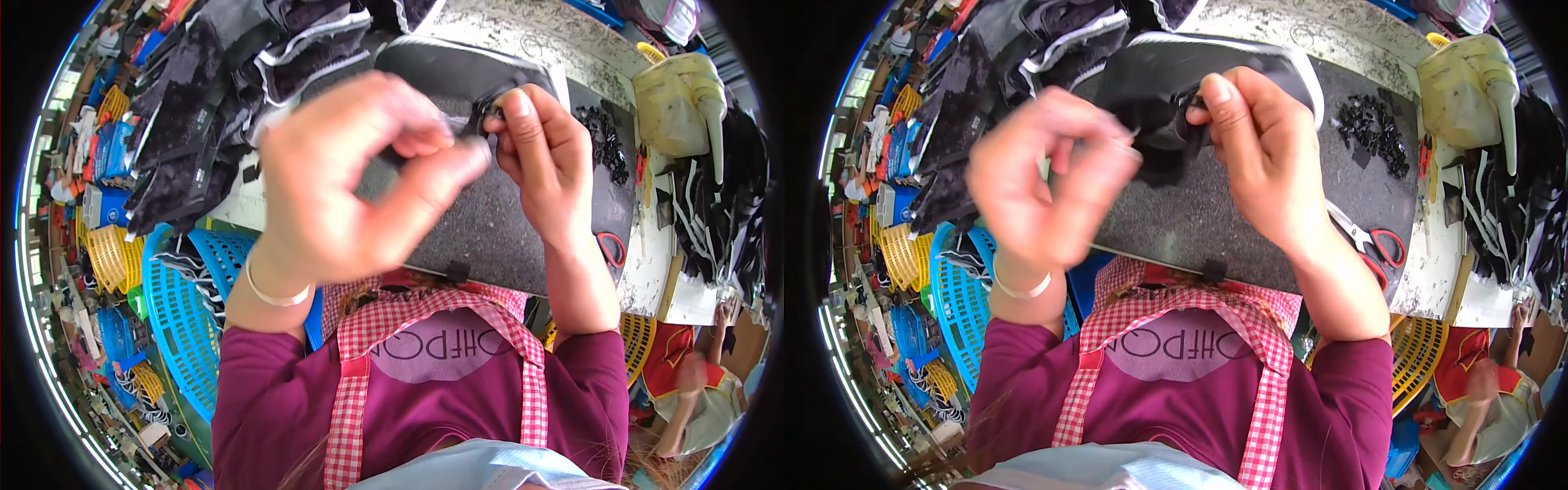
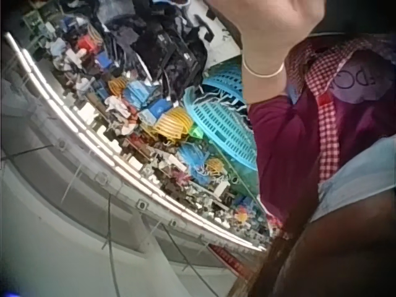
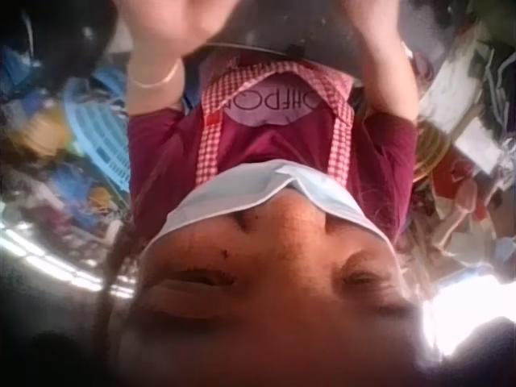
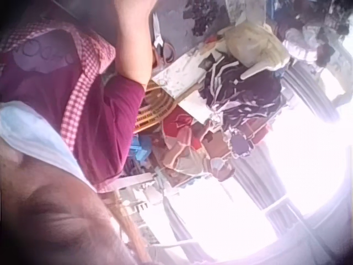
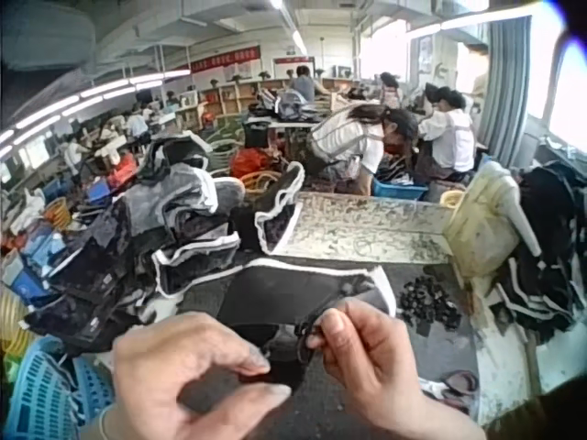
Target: The person applies adhesive with a pen-like applicator to shoe uppers, transfers stitched shoe pieces into a basket, and attaches lining pieces to the uppers before trimming them with scissors.
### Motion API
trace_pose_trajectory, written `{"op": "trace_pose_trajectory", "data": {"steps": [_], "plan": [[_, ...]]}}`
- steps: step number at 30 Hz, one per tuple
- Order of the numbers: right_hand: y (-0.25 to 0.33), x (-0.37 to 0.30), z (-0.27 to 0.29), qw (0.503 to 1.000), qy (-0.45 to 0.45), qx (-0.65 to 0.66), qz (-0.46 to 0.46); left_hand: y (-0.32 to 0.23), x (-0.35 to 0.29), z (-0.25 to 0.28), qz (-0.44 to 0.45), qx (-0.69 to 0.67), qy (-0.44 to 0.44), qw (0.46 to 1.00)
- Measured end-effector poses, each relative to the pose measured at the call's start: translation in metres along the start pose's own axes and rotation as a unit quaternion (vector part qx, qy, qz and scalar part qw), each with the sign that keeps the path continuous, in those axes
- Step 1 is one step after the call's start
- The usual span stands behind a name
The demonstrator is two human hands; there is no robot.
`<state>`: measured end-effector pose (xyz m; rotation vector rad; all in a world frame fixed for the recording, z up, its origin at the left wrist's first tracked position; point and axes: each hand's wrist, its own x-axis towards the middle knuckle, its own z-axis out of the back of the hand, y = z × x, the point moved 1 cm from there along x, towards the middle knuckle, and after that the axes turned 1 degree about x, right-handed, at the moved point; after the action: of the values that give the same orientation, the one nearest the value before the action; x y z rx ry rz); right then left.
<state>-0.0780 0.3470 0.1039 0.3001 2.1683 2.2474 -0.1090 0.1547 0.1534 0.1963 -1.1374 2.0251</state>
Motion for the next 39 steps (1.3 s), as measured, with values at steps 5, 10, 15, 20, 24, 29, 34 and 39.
{"op": "trace_pose_trajectory", "data": {"steps": [5,10,15,20,24,29,34,39], "plan": [[0.021,-0.006,-0.019,0.993,0.112,0.045,0.014,0.018,0.006,-0.001,-0.097,0.209,-0.019,0.973],[0.026,0.020,0.000,0.874,0.072,-0.296,0.380,0.048,0.015,0.023,-0.074,0.041,0.137,0.987],[0.013,0.024,0.012,0.857,0.217,-0.316,0.345,0.058,0.013,0.005,-0.010,-0.108,0.228,0.968],[0.005,0.019,0.013,0.871,0.201,-0.317,0.317,0.066,0.011,-0.004,-0.006,-0.141,0.211,0.967],[0.001,0.018,0.014,0.885,0.151,-0.315,0.308,0.067,0.014,-0.001,0.011,-0.114,0.227,0.967],[-0.021,0.020,0.048,0.958,-0.108,-0.211,0.161,0.078,-0.009,0.012,0.155,-0.185,-0.144,0.960],[-0.047,-0.011,0.028,0.976,-0.138,-0.118,0.124,0.058,-0.043,-0.059,0.311,-0.543,-0.132,0.769],[-0.042,-0.078,0.043,0.985,0.061,-0.159,0.005,0.086,-0.036,-0.046,0.256,-0.412,-0.103,0.868]]}}
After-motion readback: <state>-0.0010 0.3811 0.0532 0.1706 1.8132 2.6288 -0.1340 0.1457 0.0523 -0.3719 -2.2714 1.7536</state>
